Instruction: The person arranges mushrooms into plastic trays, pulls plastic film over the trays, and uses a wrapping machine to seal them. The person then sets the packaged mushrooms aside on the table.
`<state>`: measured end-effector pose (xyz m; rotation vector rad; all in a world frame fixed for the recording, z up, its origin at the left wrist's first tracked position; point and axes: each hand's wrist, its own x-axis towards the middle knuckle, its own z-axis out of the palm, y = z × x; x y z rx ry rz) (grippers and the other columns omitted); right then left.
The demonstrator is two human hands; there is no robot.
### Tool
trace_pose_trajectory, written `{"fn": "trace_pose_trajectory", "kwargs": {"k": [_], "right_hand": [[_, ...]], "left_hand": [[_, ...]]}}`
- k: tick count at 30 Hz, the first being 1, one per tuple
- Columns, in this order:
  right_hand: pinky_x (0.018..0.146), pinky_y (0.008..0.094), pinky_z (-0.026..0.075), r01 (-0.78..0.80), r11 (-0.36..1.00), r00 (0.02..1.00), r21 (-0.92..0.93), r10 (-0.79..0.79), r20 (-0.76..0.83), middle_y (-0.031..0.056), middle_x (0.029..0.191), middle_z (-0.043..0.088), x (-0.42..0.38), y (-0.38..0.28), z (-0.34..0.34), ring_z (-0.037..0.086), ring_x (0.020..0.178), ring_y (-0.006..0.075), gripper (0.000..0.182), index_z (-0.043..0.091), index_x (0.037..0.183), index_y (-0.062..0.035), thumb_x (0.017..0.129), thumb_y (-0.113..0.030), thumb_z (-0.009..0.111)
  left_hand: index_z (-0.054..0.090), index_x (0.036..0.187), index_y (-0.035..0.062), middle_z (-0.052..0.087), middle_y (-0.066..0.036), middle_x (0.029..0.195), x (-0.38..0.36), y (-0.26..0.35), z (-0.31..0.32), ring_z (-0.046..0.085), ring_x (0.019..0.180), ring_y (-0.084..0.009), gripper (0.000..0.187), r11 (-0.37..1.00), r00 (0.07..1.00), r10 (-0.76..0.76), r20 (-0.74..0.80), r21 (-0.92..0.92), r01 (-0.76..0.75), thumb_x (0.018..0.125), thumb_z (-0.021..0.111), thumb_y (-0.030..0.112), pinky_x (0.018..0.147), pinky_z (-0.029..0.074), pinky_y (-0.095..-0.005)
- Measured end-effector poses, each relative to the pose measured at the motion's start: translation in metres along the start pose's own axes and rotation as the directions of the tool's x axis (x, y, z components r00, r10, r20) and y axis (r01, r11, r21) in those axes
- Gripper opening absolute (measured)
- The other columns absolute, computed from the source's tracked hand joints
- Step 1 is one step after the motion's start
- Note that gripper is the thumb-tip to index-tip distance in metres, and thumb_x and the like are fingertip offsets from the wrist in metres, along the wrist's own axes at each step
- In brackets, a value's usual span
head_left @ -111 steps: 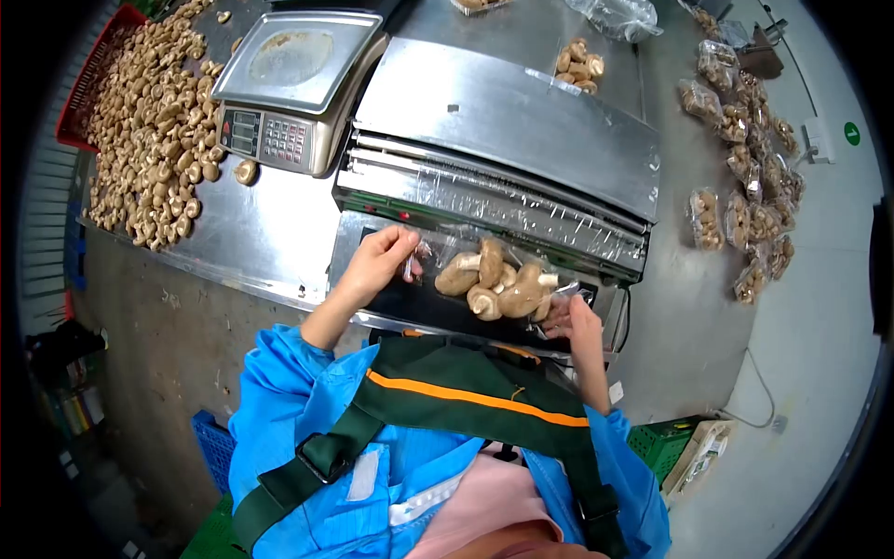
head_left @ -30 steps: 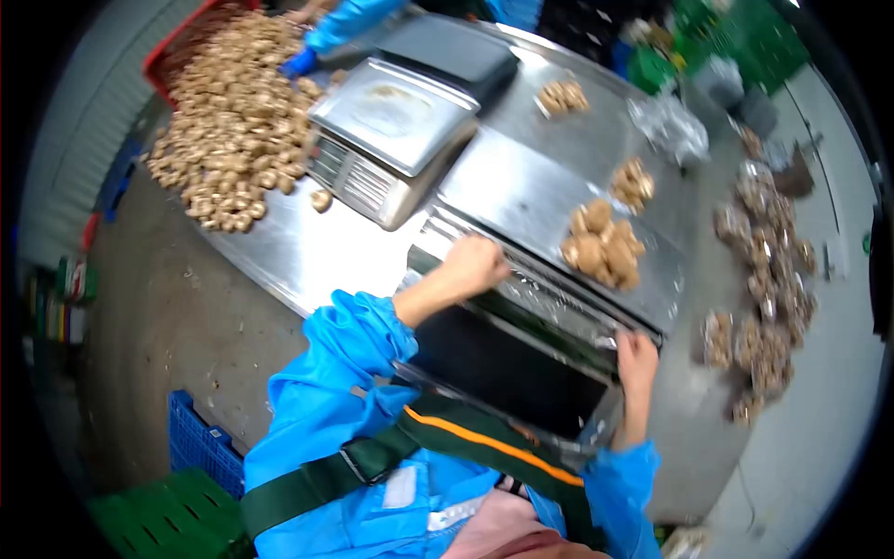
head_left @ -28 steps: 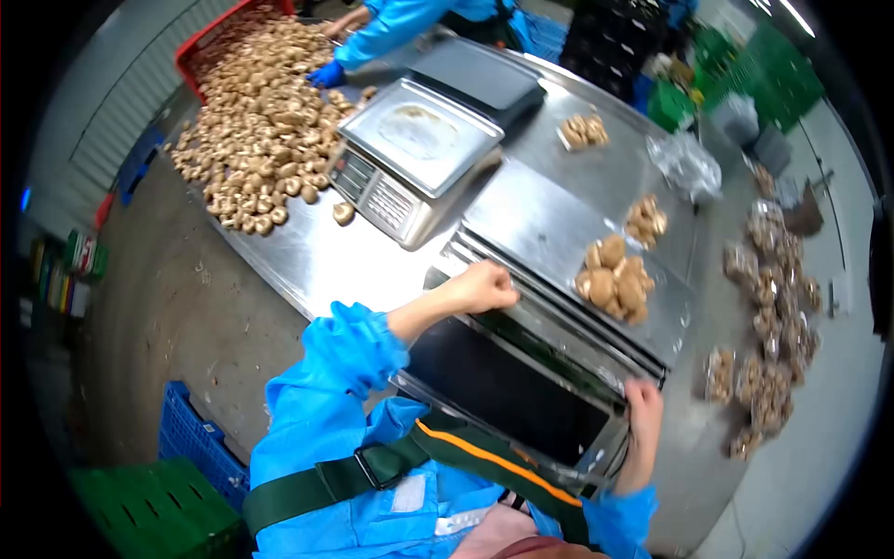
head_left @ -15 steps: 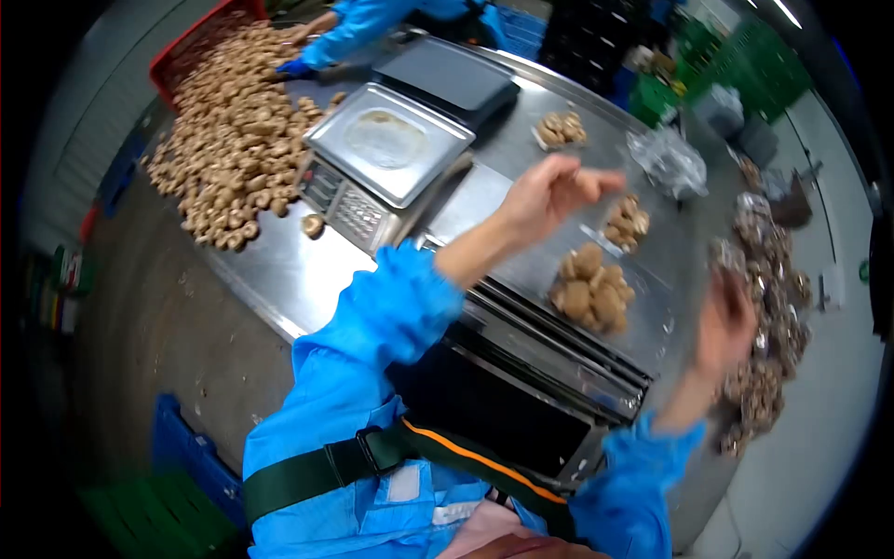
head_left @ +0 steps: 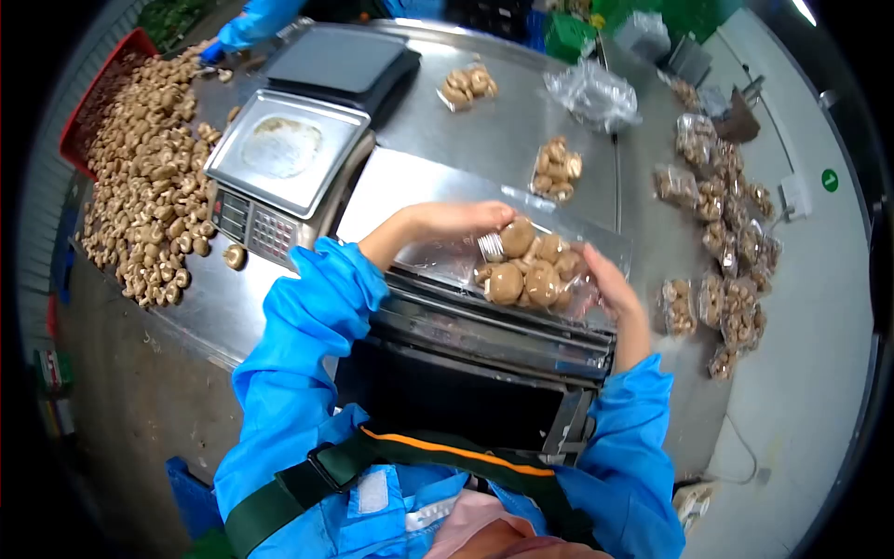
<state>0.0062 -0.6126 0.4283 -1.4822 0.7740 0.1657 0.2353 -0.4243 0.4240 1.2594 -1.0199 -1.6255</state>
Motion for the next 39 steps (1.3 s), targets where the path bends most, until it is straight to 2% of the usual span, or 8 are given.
{"fn": "trace_pose_trajectory", "kwargs": {"k": [7,13,17,24,28,31,33,39], "right_hand": [[0.036,0.0337,0.052,0.087,0.982,0.987,0.169,-0.108,0.122,0.0147,0.108,0.058,-0.085,0.016,0.023,0.063,0.08,0.0264,0.062,0.037,0.128,-0.0041,0.09,-0.054,0.033],[0.047,0.0426,0.056,-0.061,0.996,0.993,0.071,0.053,0.104,0.0182,0.123,0.045,-0.172,0.079,0.082,0.058,0.093,0.0344,0.063,0.03,0.134,-0.0033,0.091,-0.05,0.035],[0.048,0.0317,0.056,-0.321,0.875,0.947,0.363,0.285,0.152,0.0167,0.105,0.059,-0.152,0.162,0.1,0.065,0.075,0.0248,0.061,0.041,0.124,0.0023,0.092,-0.05,0.032],[0.034,0.0218,0.026,0.142,0.752,0.818,0.643,0.276,-0.504,-0.0048,0.048,0.036,-0.173,0.205,0.15,0.032,0.038,0.0044,0.034,0.046,0.068,-0.0105,0.094,-0.032,0.043],[0.034,0.0202,0.024,0.044,0.231,0.987,0.972,0.139,-0.078,-0.0066,0.048,0.033,-0.238,0.229,0.117,0.031,0.037,0.0046,0.035,0.046,0.067,-0.0126,0.097,-0.03,0.038],[0.033,0.0195,0.025,0.026,0.246,0.922,0.969,0.368,-0.119,-0.0066,0.052,0.036,-0.244,0.293,0.148,0.031,0.038,0.0031,0.032,0.049,0.073,-0.0109,0.096,-0.031,0.039],[0.04,0.0212,0.031,-0.02,0.915,0.897,0.402,0.194,-0.397,-0.0042,0.06,0.043,-0.22,0.327,0.183,0.039,0.046,0.0059,0.029,0.051,0.084,-0.0086,0.094,-0.034,0.041],[0.064,0.0263,0.034,-0.128,0.807,0.958,0.576,0.251,-0.139,0.0014,0.086,0.048,-0.211,0.266,0.198,0.043,0.075,0.0118,0.032,0.048,0.104,-0.0059,0.088,-0.033,0.05]], "left_hand": [[0.042,0.118,0.0039,0.059,-0.019,0.092,-0.064,0.005,0.063,0.063,0.072,-0.0256,0.068,0.95,0.965,0.258,0.037,0.173,-0.26,0.087,0.029,0.063,0.052,0.054,-0.0305],[0.025,0.138,0.0045,0.042,-0.02,0.129,-0.153,-0.076,0.114,0.05,0.113,-0.0256,0.063,0.977,0.986,-0.065,0.151,-0.19,0.094,0.092,0.042,0.044,0.072,0.055,-0.0308],[0.063,0.094,-0.0038,0.066,-0.011,0.082,-0.153,-0.17,0.113,0.064,0.073,-0.0155,0.028,0.936,0.94,-0.254,-0.227,-0.301,0.181,0.089,0.056,0.023,0.068,0.054,-0.026],[0.06,0.086,0.0039,0.054,0.0,0.06,-0.152,-0.163,0.173,0.05,0.048,-0.0065,0.026,0.974,0.517,-0.157,-0.841,-0.22,-0.062,0.091,0.052,0.028,0.043,0.042,-0.0198],[0.058,0.079,0.0024,0.047,0.0,0.049,-0.207,-0.174,0.191,0.039,0.039,-0.0056,0.034,0.796,0.551,-0.385,-0.74,-0.569,-0.208,0.093,0.047,0.032,0.034,0.03,-0.0202],[0.06,0.081,0.0011,0.048,-0.001,0.051,-0.229,-0.213,0.224,0.037,0.038,-0.0053,0.036,0.609,0.513,-0.613,-0.602,-0.773,-0.178,0.094,0.045,0.031,0.031,0.027,-0.0195],[0.061,0.093,0.0002,0.063,-0.007,0.079,-0.232,-0.265,0.23,0.052,0.049,-0.0087,0.028,0.44,0.879,-0.427,-0.211,-0.898,-0.001,0.092,0.049,0.026,0.044,0.041,-0.0191],[0.051,0.117,0.0021,0.057,-0.009,0.11,-0.171,-0.222,0.252,0.055,0.1,-0.0167,0.035,0.384,0.969,-0.24,-0.057,-0.922,0.041,0.091,0.049,0.026,0.084,0.046,-0.0297]]}}
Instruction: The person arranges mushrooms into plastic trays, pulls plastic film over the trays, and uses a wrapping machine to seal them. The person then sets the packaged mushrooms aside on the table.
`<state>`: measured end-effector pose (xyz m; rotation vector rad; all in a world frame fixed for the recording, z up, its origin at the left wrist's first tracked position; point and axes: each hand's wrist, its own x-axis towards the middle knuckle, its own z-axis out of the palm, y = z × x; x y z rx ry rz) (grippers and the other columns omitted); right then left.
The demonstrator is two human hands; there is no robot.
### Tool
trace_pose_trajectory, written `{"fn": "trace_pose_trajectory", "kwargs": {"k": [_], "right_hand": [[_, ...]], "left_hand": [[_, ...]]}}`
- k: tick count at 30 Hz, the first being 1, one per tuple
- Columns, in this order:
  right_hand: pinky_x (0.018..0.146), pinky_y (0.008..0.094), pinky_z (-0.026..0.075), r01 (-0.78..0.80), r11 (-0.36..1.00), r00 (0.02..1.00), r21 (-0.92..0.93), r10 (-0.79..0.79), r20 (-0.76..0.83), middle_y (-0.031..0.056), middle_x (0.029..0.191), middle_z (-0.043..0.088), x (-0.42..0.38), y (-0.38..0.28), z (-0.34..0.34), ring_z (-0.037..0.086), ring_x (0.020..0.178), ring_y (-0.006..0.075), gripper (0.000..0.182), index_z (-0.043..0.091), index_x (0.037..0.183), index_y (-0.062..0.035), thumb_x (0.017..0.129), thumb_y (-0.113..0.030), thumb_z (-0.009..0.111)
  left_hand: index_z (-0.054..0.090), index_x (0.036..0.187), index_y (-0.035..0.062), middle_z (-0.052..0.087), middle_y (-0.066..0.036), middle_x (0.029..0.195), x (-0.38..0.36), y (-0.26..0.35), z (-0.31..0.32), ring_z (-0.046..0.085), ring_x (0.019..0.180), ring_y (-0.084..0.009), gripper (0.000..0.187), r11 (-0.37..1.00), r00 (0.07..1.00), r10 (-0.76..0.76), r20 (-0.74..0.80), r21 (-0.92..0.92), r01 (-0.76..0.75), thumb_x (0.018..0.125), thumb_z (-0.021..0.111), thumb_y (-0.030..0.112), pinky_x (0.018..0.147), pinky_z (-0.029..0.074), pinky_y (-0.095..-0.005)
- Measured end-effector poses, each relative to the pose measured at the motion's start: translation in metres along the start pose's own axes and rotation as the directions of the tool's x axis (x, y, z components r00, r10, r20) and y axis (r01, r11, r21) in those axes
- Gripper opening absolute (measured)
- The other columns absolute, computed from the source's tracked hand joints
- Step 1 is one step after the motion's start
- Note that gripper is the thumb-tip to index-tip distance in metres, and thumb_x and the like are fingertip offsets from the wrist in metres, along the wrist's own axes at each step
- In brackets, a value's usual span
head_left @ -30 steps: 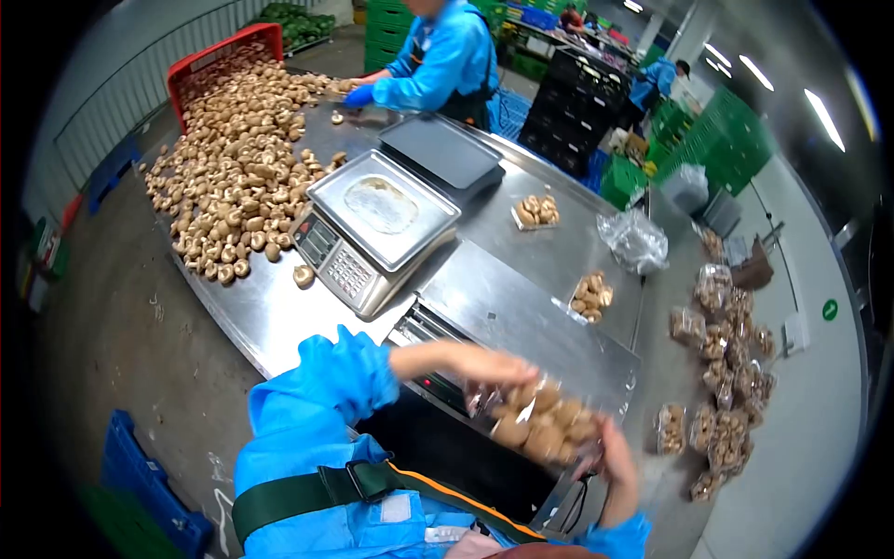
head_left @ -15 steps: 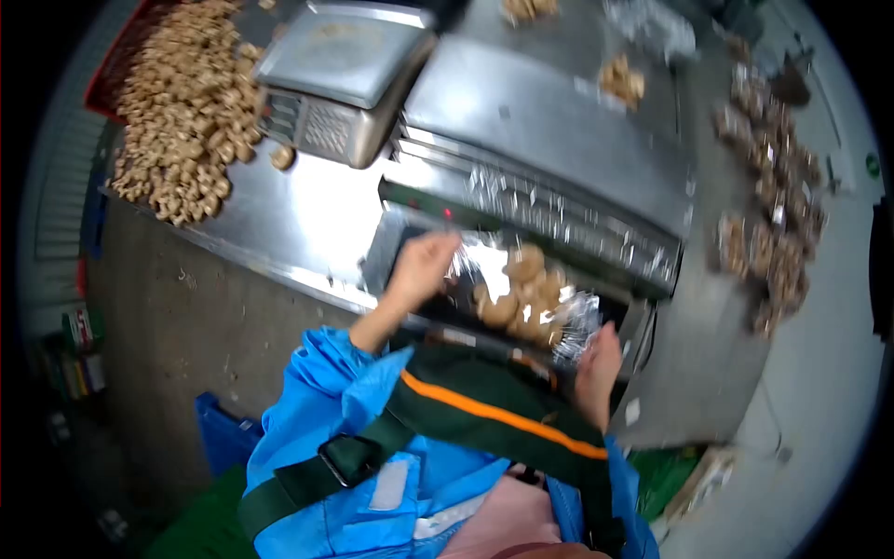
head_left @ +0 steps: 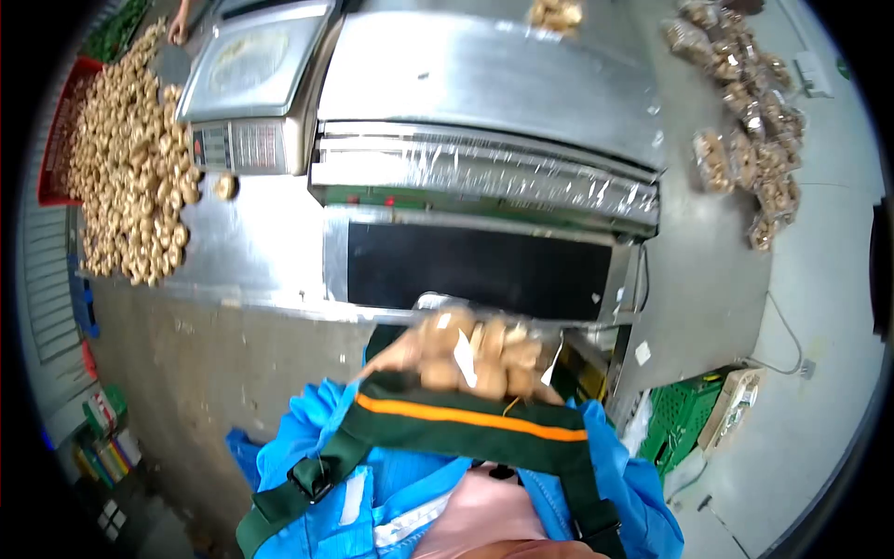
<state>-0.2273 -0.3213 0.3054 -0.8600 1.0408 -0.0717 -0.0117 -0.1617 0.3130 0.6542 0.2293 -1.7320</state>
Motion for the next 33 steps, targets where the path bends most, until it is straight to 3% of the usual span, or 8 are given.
{"fn": "trace_pose_trajectory", "kwargs": {"k": [6,8,10,15,18,20,24,33], "right_hand": [[0.088,0.0314,0.038,0.05,0.95,0.88,0.31,-0.188,0.436,0.007,0.113,0.053,-0.031,-0.081,0.026,0.048,0.104,0.0178,0.053,0.045,0.123,-0.0032,0.082,-0.033,0.058],[0.084,0.0299,0.044,0.364,0.89,0.911,-0.275,-0.28,0.301,0.0054,0.113,0.055,-0.025,-0.107,0.015,0.052,0.1,0.0147,0.059,0.042,0.128,-0.0023,0.08,-0.029,0.063],[0.074,0.028,0.047,0.222,0.966,0.975,-0.137,-0.221,0.016,0.0032,0.096,0.058,-0.017,-0.16,-0.004,0.056,0.084,0.0127,0.041,0.055,0.11,-0.0013,0.082,-0.031,0.061],[0.074,0.0328,0.049,0.663,0.647,0.735,0.378,-0.657,-0.165,0.0092,0.112,0.056,-0.026,-0.305,-0.14,0.058,0.095,0.0208,0.054,0.042,0.125,-0.0032,0.087,-0.04,0.053],[0.083,0.0366,0.045,0.731,0.432,0.682,0.528,-0.47,-0.561,0.0103,0.122,0.05,0.008,-0.374,-0.102,0.053,0.103,0.0237,0.053,0.04,0.128,-0.0054,0.09,-0.041,0.048],[0.087,0.0378,0.042,0.558,0.666,0.822,0.495,-0.527,-0.217,0.0124,0.129,0.043,0.074,-0.404,-0.096,0.045,0.114,0.0244,0.056,0.036,0.13,-0.0039,0.091,-0.042,0.046],[0.076,0.0335,0.045,0.425,0.884,0.9,-0.195,-0.435,-0.014,0.0094,0.123,0.048,0.253,-0.459,-0.025,0.051,0.102,0.021,0.041,0.048,0.12,-0.0079,0.09,-0.036,0.046],[0.091,0.036,0.041,0.422,0.342,0.749,-0.84,-0.653,0.111,0.0198,0.118,0.054,0.559,-0.49,-0.021,0.053,0.107,0.0296,0.039,0.052,0.118,-0.001,0.084,-0.015,0.04]], "left_hand": [[0.048,0.12,0.0032,0.051,-0.008,0.119,-0.002,0.031,0.085,0.049,0.108,-0.0167,0.035,0.983,0.992,-0.08,0.096,-0.158,0.094,0.09,0.051,0.022,0.09,0.042,-0.0308],[0.047,0.121,0.0035,0.049,-0.008,0.122,0.011,0.051,0.11,0.047,0.111,-0.0167,0.036,1.0,0.998,-0.002,0.06,-0.023,0.003,0.09,0.051,0.021,0.092,0.041,-0.0311],[0.046,0.121,0.0039,0.047,-0.008,0.125,0.029,0.088,0.132,0.046,0.113,-0.0168,0.036,0.951,0.99,0.135,0.029,0.279,-0.137,0.089,0.052,0.02,0.093,0.04,-0.0315],[0.048,0.115,0.0062,0.048,-0.006,0.106,0.071,0.228,0.182,0.047,0.098,-0.0154,0.031,-0.005,0.766,0.44,0.468,0.855,-0.519,0.087,0.054,0.018,0.083,0.04,-0.0292],[0.052,0.109,0.0068,0.049,-0.011,0.107,0.12,0.292,0.194,0.047,0.099,-0.0216,0.032,-0.329,0.667,0.529,0.525,0.851,-0.408,0.08,0.056,0.019,0.084,0.04,-0.0329],[0.053,0.108,0.0071,0.05,-0.013,0.107,0.171,0.327,0.189,0.049,0.099,-0.0227,0.033,-0.418,0.686,0.569,0.455,0.877,-0.235,0.078,0.057,0.021,0.085,0.041,-0.0354],[0.052,0.114,0.0015,0.052,-0.016,0.109,0.269,0.379,0.155,0.056,0.092,-0.0242,0.039,-0.28,0.767,0.598,0.235,0.957,-0.075,0.079,0.055,0.018,0.081,0.045,-0.0364],[0.018,0.134,-0.0092,0.054,-0.025,0.104,0.38,0.422,0.122,0.063,0.081,-0.028,0.061,0.217,0.936,0.176,-0.304,0.94,0.265,0.085,0.048,0.012,0.061,0.057,-0.0368]]}}
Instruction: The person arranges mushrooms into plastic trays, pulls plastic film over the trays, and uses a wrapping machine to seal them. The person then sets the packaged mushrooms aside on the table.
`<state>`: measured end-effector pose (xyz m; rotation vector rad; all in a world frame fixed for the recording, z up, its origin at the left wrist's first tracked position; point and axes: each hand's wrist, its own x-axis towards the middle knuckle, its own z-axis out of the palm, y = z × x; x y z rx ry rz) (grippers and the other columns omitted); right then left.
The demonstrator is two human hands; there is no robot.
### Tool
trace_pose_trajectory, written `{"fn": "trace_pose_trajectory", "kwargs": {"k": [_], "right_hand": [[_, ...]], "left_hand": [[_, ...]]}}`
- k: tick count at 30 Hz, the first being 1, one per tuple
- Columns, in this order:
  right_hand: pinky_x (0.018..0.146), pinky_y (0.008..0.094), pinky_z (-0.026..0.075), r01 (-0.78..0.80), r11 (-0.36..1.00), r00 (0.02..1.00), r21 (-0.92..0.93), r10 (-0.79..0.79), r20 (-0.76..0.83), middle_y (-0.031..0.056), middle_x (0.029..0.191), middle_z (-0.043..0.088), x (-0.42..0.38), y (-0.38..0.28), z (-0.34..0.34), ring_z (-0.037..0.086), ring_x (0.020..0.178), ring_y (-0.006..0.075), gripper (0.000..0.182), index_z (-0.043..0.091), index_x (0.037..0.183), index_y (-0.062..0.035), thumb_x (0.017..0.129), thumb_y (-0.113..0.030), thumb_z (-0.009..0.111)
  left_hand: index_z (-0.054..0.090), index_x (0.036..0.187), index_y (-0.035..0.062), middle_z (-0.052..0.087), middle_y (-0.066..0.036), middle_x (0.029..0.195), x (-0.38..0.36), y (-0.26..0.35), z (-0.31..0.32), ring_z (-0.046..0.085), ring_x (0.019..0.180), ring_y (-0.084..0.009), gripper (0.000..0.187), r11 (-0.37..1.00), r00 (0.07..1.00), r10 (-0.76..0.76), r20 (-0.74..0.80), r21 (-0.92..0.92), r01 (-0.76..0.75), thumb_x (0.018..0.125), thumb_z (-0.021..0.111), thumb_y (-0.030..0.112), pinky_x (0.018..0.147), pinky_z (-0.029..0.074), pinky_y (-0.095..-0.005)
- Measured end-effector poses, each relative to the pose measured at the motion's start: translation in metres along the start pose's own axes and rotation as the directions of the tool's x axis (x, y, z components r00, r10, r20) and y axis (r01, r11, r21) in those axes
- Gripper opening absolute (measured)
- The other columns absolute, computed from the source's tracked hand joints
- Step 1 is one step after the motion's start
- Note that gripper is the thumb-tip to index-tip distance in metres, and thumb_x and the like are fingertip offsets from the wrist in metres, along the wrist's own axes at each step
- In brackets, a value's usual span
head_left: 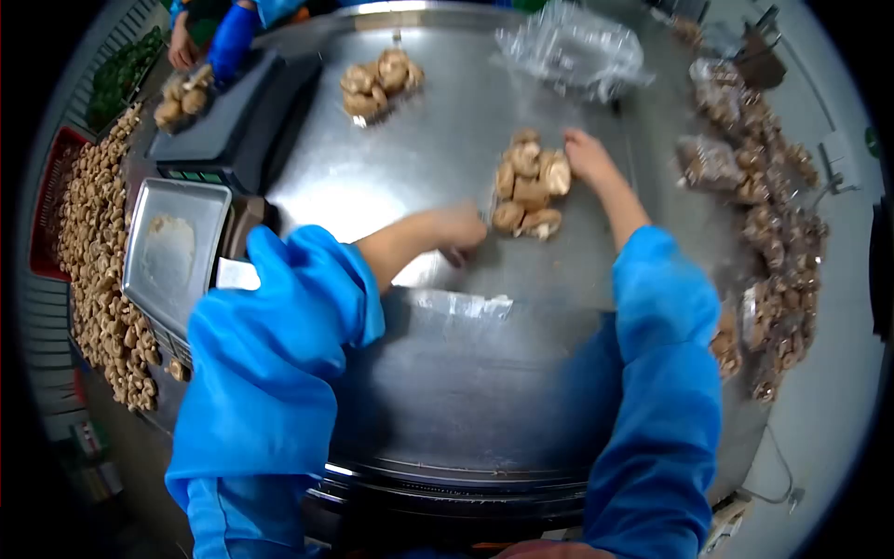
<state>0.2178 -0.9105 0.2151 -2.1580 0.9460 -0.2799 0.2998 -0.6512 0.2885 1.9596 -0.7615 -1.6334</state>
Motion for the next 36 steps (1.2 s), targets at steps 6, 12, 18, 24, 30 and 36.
{"fn": "trace_pose_trajectory", "kwargs": {"k": [6,12,18,24,30,36], "right_hand": [[0.051,0.0324,0.05,-0.358,0.905,0.929,0.229,0.321,0.185,0.0181,0.101,0.059,-0.038,-0.031,-0.009,0.062,0.07,0.0248,0.039,0.057,0.112,-0.0017,0.076,0.002,0.041],[0.057,0.0339,0.053,-0.34,0.721,0.939,0.604,0.299,0.171,0.0121,0.094,0.053,-0.064,-0.078,-0.042,0.054,0.07,0.0198,0.034,0.052,0.11,-0.0043,0.078,0.005,0.041],[0.067,0.0391,0.055,-0.296,0.608,0.955,0.737,0.159,0.252,0.0151,0.101,0.047,-0.173,-0.159,-0.107,0.055,0.076,0.0226,0.038,0.042,0.115,-0.0004,0.077,0.005,0.043],[0.07,0.0429,0.055,-0.57,0.507,0.803,0.647,0.175,0.57,0.0168,0.098,0.051,-0.327,-0.184,-0.101,0.06,0.081,0.0268,0.031,0.041,0.112,0.0015,0.081,-0.003,0.048],[0.068,0.0339,0.052,-0.418,0.853,0.859,0.311,0.26,0.442,0.0132,0.095,0.056,-0.423,-0.19,-0.085,0.06,0.076,0.0209,0.036,0.046,0.117,0.0034,0.086,-0.014,0.054],[0.083,0.0338,0.042,0.149,0.986,0.975,0.076,-0.133,-0.18,0.0154,0.107,0.055,-0.431,-0.188,-0.05,0.053,0.092,0.0241,0.042,0.052,0.117,-0.0015,0.083,-0.025,0.06]], "left_hand": [[0.036,0.123,-0.0051,0.058,-0.021,0.09,0.009,-0.005,0.003,0.065,0.072,-0.0247,0.039,0.996,0.973,0.085,-0.215,-0.019,-0.091,0.087,0.045,0.007,0.06,0.057,-0.0323],[0.04,0.124,0.0017,0.054,-0.016,0.092,-0.019,-0.001,-0.029,0.063,0.077,-0.0224,0.033,0.946,0.902,0.261,-0.344,-0.092,-0.309,0.092,0.038,0.01,0.06,0.058,-0.033],[0.042,0.125,0.0071,0.053,-0.013,0.101,-0.142,0.038,-0.068,0.063,0.079,-0.0194,0.032,0.921,0.899,0.388,-0.203,0.058,-0.384,0.096,0.035,0.017,0.059,0.059,-0.0315],[0.047,0.124,0.0085,0.054,-0.009,0.08,-0.236,0.006,-0.042,0.06,0.065,-0.0179,0.033,0.937,0.964,0.263,0.028,0.231,-0.263,0.094,0.04,0.021,0.058,0.058,-0.0321],[0.056,0.117,0.0099,0.061,-0.016,0.092,-0.241,-0.063,-0.011,0.058,0.092,-0.0287,0.039,0.7,0.817,0.577,0.007,0.512,-0.499,0.087,0.053,0.034,0.078,0.045,-0.0422],[0.059,0.11,0.0072,0.059,-0.011,0.103,-0.271,-0.051,0.085,0.047,0.1,-0.0287,0.045,0.432,0.438,0.858,-0.267,0.837,-0.337,0.079,0.06,0.04,0.088,0.032,-0.0402]]}}
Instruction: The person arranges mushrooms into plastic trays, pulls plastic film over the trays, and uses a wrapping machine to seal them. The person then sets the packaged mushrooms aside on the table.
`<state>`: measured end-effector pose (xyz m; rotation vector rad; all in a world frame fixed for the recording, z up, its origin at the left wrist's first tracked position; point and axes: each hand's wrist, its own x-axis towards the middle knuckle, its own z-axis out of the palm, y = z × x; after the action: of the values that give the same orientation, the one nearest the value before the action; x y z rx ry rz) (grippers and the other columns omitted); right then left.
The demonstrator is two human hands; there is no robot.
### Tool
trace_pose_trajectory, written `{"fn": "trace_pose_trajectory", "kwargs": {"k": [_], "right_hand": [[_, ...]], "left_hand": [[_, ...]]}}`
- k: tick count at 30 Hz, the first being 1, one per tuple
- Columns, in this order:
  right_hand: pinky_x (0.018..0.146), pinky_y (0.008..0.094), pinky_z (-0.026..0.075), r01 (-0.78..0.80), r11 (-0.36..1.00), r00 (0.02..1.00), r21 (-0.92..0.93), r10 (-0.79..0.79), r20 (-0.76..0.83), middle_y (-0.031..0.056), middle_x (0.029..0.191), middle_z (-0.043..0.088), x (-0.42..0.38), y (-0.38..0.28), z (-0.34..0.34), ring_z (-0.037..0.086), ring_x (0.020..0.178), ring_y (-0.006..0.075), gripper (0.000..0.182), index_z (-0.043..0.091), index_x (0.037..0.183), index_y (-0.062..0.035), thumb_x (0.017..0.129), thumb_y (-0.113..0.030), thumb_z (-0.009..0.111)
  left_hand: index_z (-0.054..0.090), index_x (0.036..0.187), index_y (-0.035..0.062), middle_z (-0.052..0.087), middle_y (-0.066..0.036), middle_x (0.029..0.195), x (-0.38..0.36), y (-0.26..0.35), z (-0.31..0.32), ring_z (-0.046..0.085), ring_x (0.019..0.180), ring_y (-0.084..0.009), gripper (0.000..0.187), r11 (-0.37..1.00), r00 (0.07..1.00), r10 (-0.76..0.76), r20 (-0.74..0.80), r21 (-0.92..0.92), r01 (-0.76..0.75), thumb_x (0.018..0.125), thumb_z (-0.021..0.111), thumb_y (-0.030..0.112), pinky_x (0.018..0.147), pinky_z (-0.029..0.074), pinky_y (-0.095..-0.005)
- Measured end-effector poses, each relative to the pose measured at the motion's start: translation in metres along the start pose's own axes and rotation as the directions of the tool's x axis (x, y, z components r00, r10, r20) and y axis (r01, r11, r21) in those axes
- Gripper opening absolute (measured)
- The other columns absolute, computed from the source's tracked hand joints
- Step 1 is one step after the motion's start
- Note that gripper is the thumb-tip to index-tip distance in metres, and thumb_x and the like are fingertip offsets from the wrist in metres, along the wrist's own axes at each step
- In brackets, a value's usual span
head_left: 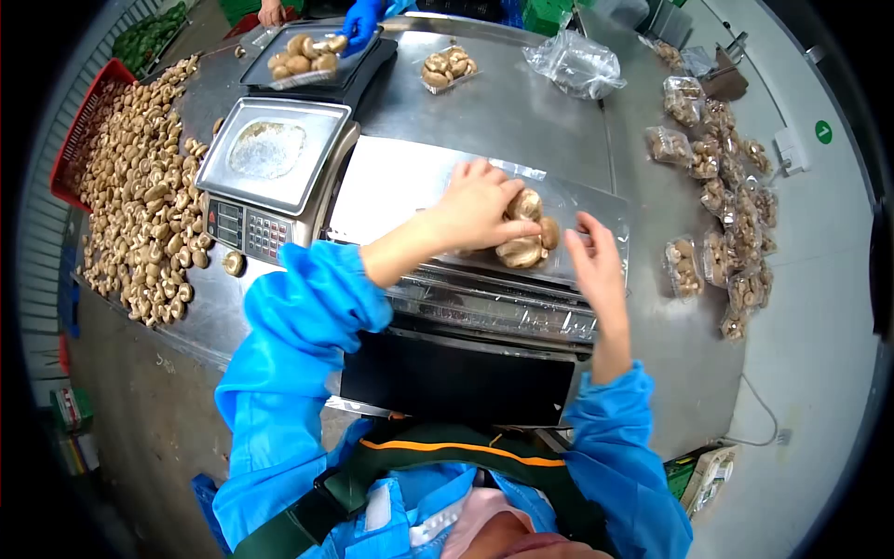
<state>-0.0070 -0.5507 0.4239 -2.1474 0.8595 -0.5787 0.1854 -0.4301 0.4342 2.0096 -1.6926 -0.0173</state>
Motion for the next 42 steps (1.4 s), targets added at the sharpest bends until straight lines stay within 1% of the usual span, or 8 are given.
{"fn": "trace_pose_trajectory", "kwargs": {"k": [5,7,9,13,26,33,37,42], "right_hand": [[0.089,0.0366,0.038,0.096,0.988,0.995,-0.12,-0.099,-0.025,0.0135,0.111,0.055,-0.01,-0.016,0.019,0.048,0.103,0.0292,0.038,0.054,0.114,-0.0042,0.081,-0.023,0.06],[0.089,0.0366,0.038,0.13,0.987,0.989,-0.096,-0.136,-0.062,0.0136,0.112,0.054,-0.008,-0.008,0.017,0.047,0.104,0.029,0.038,0.054,0.114,-0.0048,0.081,-0.022,0.06],[0.093,0.0379,0.036,0.183,0.98,0.983,-0.08,-0.185,-0.02,0.0135,0.118,0.052,-0.005,-0.018,0.015,0.046,0.109,0.0292,0.042,0.051,0.119,-0.0057,0.082,-0.024,0.06],[0.098,0.0416,0.03,0.296,0.947,0.954,-0.127,-0.287,0.087,0.0155,0.126,0.046,0.005,-0.018,0.028,0.042,0.116,0.0316,0.05,0.047,0.125,-0.0077,0.082,-0.032,0.058],[0.098,0.042,0.03,0.336,0.929,0.923,-0.153,-0.292,0.249,0.0139,0.123,0.047,0.018,0.002,0.023,0.045,0.112,0.0321,0.048,0.049,0.124,-0.0136,0.08,-0.032,0.056],[0.096,0.0373,0.032,0.15,0.989,0.984,0.021,-0.147,-0.102,0.0129,0.11,0.058,-0.024,0.005,-0.017,0.052,0.104,0.028,0.036,0.058,0.109,-0.008,0.078,-0.027,0.061],[0.084,0.0423,0.031,-0.084,0.817,0.996,-0.57,0.074,-0.04,0.0091,0.085,0.059,-0.099,0.044,-0.055,0.053,0.081,0.0266,0.032,0.063,0.08,-0.005,0.077,-0.037,0.063],[0.077,0.0413,0.034,0.003,0.718,1.0,-0.696,-0.018,-0.014,0.0102,0.077,0.058,-0.105,0.039,-0.013,0.051,0.079,0.0268,0.041,0.064,0.074,-0.0045,0.076,-0.045,0.062]], "left_hand": [[0.058,0.104,0.0087,0.058,-0.008,0.096,-0.001,-0.003,-0.004,0.049,0.096,-0.025,0.031,0.976,0.937,-0.047,-0.346,-0.216,-0.031,0.075,0.065,0.018,0.086,0.033,-0.0386],[0.057,0.101,0.0098,0.056,-0.008,0.096,-0.003,-0.009,-0.025,0.052,0.092,-0.0266,0.033,0.972,0.853,0.228,-0.47,0.164,-0.17,0.07,0.066,0.011,0.082,0.038,-0.0394],[0.058,0.103,0.0068,0.057,-0.008,0.096,-0.017,-0.017,-0.014,0.055,0.088,-0.0273,0.03,0.986,0.985,0.165,-0.04,-0.032,-0.166,0.073,0.066,0.011,0.077,0.044,-0.0373],[0.059,0.105,0.0035,0.056,-0.015,0.099,-0.022,-0.019,-0.016,0.06,0.083,-0.0316,0.026,0.789,0.984,-0.157,-0.08,-0.609,0.077,0.081,0.061,0.014,0.073,0.049,-0.0359],[0.051,0.113,0.0016,0.057,-0.017,0.102,-0.032,-0.002,0.006,0.056,0.094,-0.033,0.036,0.934,0.991,-0.112,-0.076,-0.349,0.079,0.082,0.06,0.017,0.082,0.045,-0.0369],[0.057,0.105,0.0032,0.057,-0.014,0.094,-0.087,0.019,-0.026,0.048,0.092,-0.0329,0.032,0.98,0.95,-0.158,-0.271,-0.157,0.118,0.078,0.063,0.018,0.082,0.038,-0.0408],[0.066,0.079,0.0041,0.054,-0.01,0.079,-0.177,0.012,-0.033,0.047,0.082,-0.0279,0.023,0.866,0.9,-0.333,-0.281,0.287,0.41,0.074,0.067,0.027,0.076,0.034,-0.0414],[0.066,0.066,0.0035,0.057,-0.011,0.07,-0.168,0.013,0.001,0.049,0.081,-0.0279,0.035,0.838,0.891,-0.407,-0.199,0.306,0.452,0.07,0.067,0.039,0.077,0.033,-0.0414]]}}
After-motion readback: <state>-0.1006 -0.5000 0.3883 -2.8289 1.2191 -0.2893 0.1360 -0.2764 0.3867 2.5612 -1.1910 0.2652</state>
